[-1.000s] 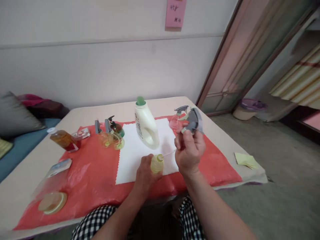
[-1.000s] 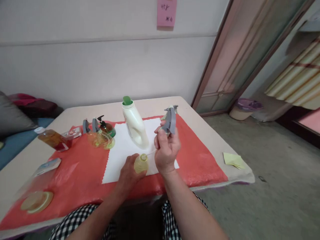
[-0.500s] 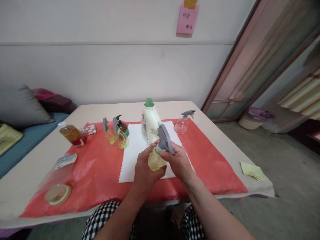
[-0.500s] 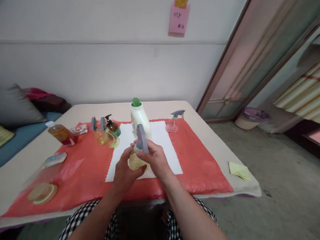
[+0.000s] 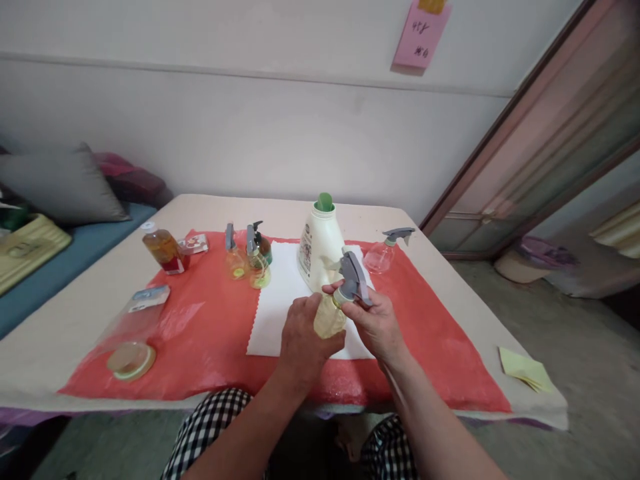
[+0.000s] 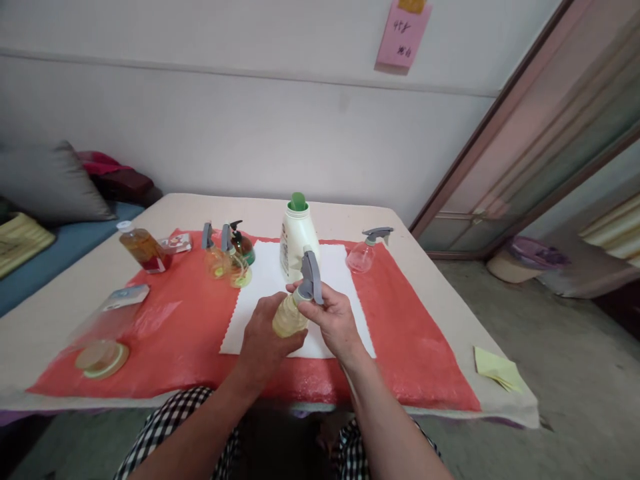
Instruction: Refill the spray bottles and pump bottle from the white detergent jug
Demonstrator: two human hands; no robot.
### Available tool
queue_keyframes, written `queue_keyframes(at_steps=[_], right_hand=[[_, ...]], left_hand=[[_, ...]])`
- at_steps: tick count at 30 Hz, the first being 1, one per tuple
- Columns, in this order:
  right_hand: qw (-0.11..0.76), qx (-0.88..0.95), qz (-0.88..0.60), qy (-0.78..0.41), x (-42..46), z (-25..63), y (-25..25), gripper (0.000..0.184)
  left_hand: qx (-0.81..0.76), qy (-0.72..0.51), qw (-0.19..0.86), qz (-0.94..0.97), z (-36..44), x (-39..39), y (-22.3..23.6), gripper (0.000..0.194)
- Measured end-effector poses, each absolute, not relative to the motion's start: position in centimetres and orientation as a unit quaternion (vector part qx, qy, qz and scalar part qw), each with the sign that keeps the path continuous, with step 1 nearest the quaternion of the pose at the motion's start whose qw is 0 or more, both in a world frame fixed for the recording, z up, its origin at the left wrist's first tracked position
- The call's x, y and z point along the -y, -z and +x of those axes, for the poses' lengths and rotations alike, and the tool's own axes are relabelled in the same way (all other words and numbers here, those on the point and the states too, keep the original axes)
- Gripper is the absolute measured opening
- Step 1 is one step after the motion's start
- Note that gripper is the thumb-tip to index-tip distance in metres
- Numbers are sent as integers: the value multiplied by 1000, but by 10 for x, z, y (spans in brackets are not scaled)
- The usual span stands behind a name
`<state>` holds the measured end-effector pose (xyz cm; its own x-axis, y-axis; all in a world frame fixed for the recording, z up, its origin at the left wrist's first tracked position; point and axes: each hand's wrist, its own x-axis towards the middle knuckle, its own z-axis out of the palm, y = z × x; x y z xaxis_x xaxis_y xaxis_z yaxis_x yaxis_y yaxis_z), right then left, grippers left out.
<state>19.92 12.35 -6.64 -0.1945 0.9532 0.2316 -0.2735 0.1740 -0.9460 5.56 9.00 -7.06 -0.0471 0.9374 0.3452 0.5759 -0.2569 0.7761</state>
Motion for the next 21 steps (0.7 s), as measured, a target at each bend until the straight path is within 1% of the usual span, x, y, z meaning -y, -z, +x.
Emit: queue_keyframes(at_steps=[3,6,12,14,17,19,21], right_hand=[[560,516,-311,-569,-124,201,68,31],[563,511,-309,-571,-123,209,65,32],[526,488,-270,-643,-121,230,57,38],[525,466,-263,-662,-121,232,57,39],[531,440,-278,-668,-120,228,58,41],[538,428,-296,-663,-119,224,58,42],[545,423,-308,-655,-119,221,57,42]], left_hand=[[-580,-433,234,649,58,-90,72,59],[-562,-427,300,642,60,-89,70,63],[-396,-451,492,631,59,-87,59,73],[-371,-440,534,620,58,-87,53,76],[-394,-412,563,599,56,-89,48,71],[-413,-404,562,592,54,-90,47,64],[-421,-408,545,599,52,-90,48,61]])
